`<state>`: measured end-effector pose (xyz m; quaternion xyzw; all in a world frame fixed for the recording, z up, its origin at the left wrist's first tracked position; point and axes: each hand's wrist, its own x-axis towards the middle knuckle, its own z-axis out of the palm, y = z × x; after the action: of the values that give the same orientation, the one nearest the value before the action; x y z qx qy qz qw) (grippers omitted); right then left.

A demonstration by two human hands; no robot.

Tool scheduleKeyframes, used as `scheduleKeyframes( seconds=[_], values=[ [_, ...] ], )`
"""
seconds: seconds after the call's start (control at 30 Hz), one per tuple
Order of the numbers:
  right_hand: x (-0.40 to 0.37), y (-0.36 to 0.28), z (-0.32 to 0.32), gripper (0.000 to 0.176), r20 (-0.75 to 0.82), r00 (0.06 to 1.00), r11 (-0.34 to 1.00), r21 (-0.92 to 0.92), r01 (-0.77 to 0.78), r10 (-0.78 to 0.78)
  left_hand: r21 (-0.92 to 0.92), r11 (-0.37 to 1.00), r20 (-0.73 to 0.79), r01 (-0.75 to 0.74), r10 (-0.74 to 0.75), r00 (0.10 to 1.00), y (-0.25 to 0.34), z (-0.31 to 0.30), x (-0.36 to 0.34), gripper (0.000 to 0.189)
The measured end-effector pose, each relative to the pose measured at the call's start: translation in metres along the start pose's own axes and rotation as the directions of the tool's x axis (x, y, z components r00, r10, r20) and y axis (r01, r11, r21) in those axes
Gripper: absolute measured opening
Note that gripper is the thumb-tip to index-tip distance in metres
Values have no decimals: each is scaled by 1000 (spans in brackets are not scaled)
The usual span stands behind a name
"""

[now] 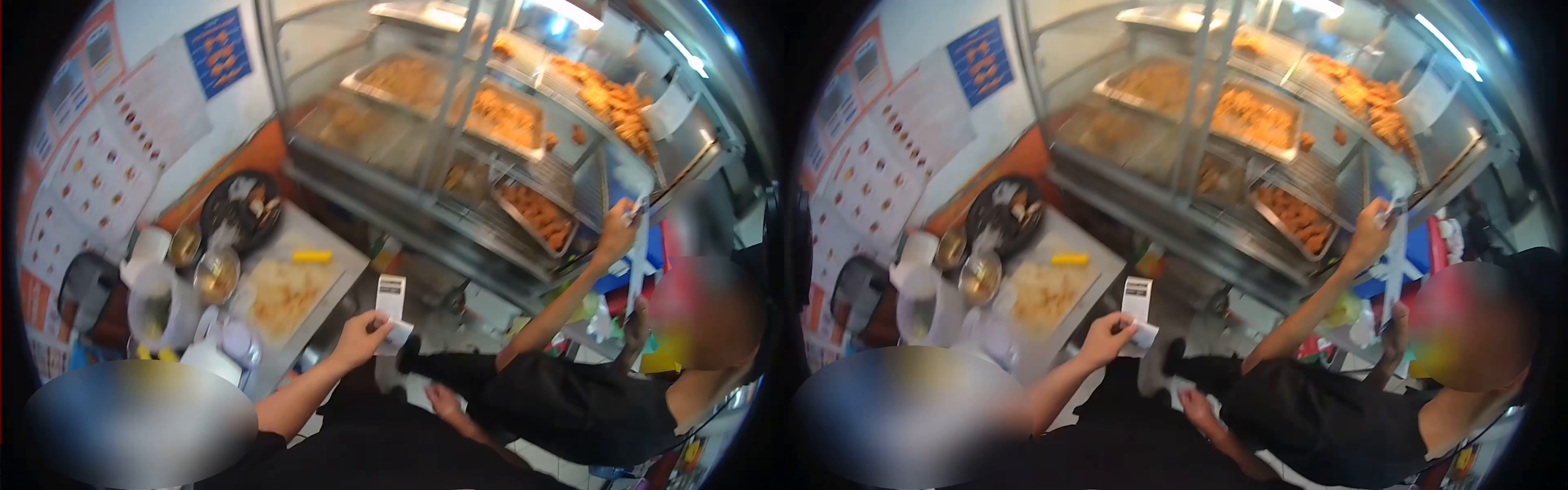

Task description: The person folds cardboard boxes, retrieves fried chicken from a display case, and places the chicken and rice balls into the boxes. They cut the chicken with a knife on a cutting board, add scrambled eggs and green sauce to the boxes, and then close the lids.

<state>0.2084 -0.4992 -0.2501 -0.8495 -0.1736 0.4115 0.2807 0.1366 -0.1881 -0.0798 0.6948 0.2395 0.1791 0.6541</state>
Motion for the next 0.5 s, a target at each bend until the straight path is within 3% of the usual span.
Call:
scheduleKeyframes(
  seconds=[0.03,0.07,0.1,0.13,0.17,0.27,0.3,0.33,0.4,0.43,0.47,0.5],
  values=[
    [0,-22,-2,43,-30,970,970,22,243,-242,5,998,-30,60,-60,998,-10,-13,-38,15],
    [9,-37,8,48,-4,918,903,178,390,-396,138,981,-76,138,-128,989,-18,-22,-80,15],
    [4,-77,3,55,149,893,884,284,372,-424,253,940,-127,228,-202,971,-25,-25,-125,14],
    [-20,-134,-1,67,292,916,820,569,66,-276,304,948,-195,98,-39,980,-20,-27,-157,13],
    [-21,-152,11,74,365,840,771,630,95,-402,362,932,-257,-8,108,960,-9,-31,-187,11],
    [-70,-240,34,71,654,610,849,526,59,-448,266,946,-321,184,-93,942,24,-57,-258,8],
    [-87,-263,49,62,717,602,890,456,-22,-352,400,908,-314,128,4,949,27,-66,-277,8],
    [-90,-276,68,61,765,532,917,395,58,-363,534,842,-287,74,98,953,29,-75,-291,10],
    [-108,-296,115,61,838,421,938,309,161,-348,554,821,-377,136,102,920,29,-92,-333,9],
    [-119,-303,141,60,853,459,969,224,107,-248,580,798,-405,162,111,907,26,-101,-353,10],
    [-133,-308,167,60,855,497,989,139,51,-146,635,765,-434,111,234,870,20,-110,-373,9],
    [-150,-314,190,60,874,468,991,111,74,-133,626,767,-477,143,232,848,13,-120,-395,9]
  ],
)
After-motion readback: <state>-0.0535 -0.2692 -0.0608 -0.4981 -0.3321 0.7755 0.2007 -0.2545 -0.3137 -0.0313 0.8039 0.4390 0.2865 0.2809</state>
